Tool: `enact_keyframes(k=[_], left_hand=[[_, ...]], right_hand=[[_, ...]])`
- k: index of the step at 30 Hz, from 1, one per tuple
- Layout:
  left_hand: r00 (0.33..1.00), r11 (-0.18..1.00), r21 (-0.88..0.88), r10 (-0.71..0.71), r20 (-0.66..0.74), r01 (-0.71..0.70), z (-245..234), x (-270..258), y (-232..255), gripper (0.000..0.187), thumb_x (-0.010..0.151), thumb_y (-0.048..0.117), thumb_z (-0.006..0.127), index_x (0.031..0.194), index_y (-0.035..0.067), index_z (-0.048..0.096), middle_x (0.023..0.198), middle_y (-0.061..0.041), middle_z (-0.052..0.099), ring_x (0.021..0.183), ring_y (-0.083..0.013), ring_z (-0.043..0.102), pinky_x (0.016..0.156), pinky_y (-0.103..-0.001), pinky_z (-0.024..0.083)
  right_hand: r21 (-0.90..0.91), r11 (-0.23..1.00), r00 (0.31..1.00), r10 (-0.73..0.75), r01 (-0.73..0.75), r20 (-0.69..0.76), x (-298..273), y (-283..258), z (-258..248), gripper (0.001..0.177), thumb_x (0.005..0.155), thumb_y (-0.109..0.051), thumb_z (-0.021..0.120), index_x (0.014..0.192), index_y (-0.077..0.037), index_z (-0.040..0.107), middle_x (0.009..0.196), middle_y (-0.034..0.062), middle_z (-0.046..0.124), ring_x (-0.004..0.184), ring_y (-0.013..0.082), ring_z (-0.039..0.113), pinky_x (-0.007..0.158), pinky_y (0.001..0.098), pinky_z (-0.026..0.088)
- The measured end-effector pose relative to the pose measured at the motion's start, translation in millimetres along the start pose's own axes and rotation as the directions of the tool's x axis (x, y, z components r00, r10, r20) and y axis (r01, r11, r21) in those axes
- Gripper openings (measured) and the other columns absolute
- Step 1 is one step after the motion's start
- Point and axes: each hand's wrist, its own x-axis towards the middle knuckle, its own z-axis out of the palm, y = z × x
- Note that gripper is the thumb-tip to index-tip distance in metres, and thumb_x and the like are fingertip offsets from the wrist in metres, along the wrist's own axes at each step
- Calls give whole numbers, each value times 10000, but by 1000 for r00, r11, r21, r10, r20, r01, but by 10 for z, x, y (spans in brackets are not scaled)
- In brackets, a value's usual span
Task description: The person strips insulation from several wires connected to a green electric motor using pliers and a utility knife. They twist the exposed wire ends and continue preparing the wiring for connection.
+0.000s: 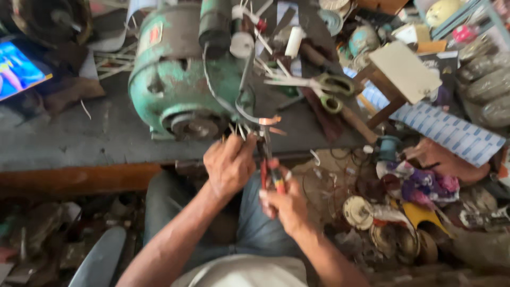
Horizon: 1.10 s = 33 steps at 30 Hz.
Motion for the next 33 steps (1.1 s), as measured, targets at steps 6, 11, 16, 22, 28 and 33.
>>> enact_keyframes(k=[6,11,16,22,28,33], left_hand=[[1000,997,76,-17,19,16,13,32,4,430,722,70,702,1148,69,758,762,-34,468,597,-203,511,533,-360,394],[999,998,-42,-37,0,37,27,-47,61,398,757,12,684,1143,83,747,846,-36,550,668,-206,564,586,-349,431],[994,994,-17,-103,23,103,-90,34,116,331,811,13,717,1121,122,760,906,-43,617,650,-193,577,577,-332,445],[994,993,-50,-109,31,110,-160,60,78,278,842,36,722,1094,148,756,913,-2,626,671,-190,610,610,-330,482],[990,991,-34,-123,74,126,-102,43,82,273,835,51,726,1085,154,763,841,-7,576,634,-191,597,590,-336,476],[992,989,-86,-114,53,119,-162,64,49,314,827,59,689,1125,148,727,908,-6,599,675,-194,616,633,-329,496]], right_hand=[[-27,999,1000,-20,20,-1,-234,133,-49,593,789,101,634,1315,-138,499,814,50,516,503,141,512,413,299,404],[-257,960,980,-146,108,-132,56,-205,-413,320,856,-1,648,1156,-8,536,775,160,589,510,201,552,444,337,429],[-914,-56,704,-621,401,346,879,-856,-509,528,834,-170,851,1281,-16,616,1070,199,709,982,342,681,803,426,540],[-803,-82,551,-686,590,474,441,-840,97,382,803,-103,793,1166,-46,690,1055,157,729,918,302,673,758,400,520],[-731,135,570,-724,669,389,480,-636,308,123,932,-9,715,1050,-39,696,929,99,731,832,201,710,745,310,542],[-678,434,729,-647,593,223,465,-398,395,148,903,-13,684,1044,-20,640,888,61,707,783,123,689,686,271,537]])
